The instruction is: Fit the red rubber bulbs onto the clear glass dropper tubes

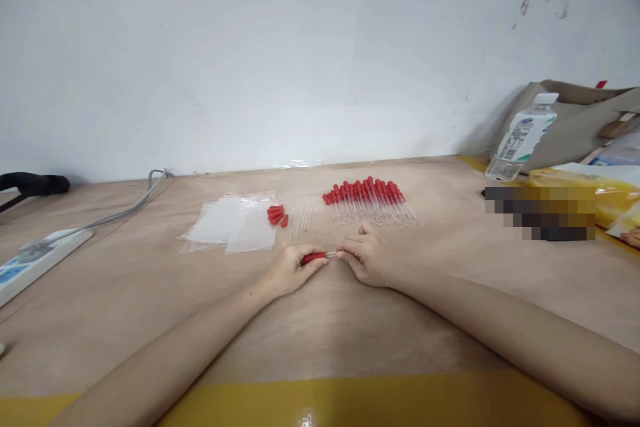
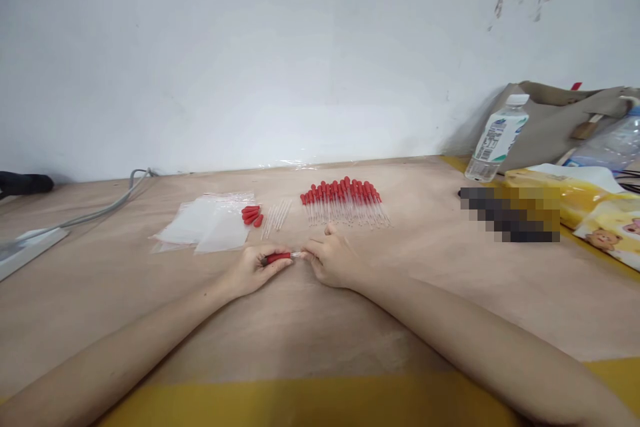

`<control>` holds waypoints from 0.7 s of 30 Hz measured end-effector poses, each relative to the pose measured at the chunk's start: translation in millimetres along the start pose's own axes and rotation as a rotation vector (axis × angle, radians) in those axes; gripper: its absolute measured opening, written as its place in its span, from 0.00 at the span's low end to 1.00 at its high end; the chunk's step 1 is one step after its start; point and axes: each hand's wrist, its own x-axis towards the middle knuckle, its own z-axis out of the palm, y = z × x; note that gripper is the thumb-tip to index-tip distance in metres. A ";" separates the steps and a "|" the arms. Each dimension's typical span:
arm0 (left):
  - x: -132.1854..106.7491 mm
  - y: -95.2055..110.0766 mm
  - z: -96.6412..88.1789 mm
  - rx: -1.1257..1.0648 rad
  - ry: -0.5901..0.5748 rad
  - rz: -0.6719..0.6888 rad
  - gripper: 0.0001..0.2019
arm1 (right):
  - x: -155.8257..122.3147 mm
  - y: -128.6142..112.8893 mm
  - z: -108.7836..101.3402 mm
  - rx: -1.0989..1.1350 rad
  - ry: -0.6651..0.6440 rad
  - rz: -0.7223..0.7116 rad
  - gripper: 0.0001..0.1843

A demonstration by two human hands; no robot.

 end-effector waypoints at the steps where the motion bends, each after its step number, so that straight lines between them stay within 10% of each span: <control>1: 0.0 -0.1 0.1 0.001 0.000 0.003 0.10 | 0.9 -0.6 1.2 0.002 -0.008 0.002 0.14; 13: 2.7 -8.6 -0.6 0.117 0.007 0.122 0.12 | 10.9 -7.1 0.5 0.100 -0.164 0.130 0.14; 21: 2.1 -11.8 -8.8 0.132 0.116 0.106 0.19 | 12.1 15.3 -40.1 0.369 -0.401 0.343 0.07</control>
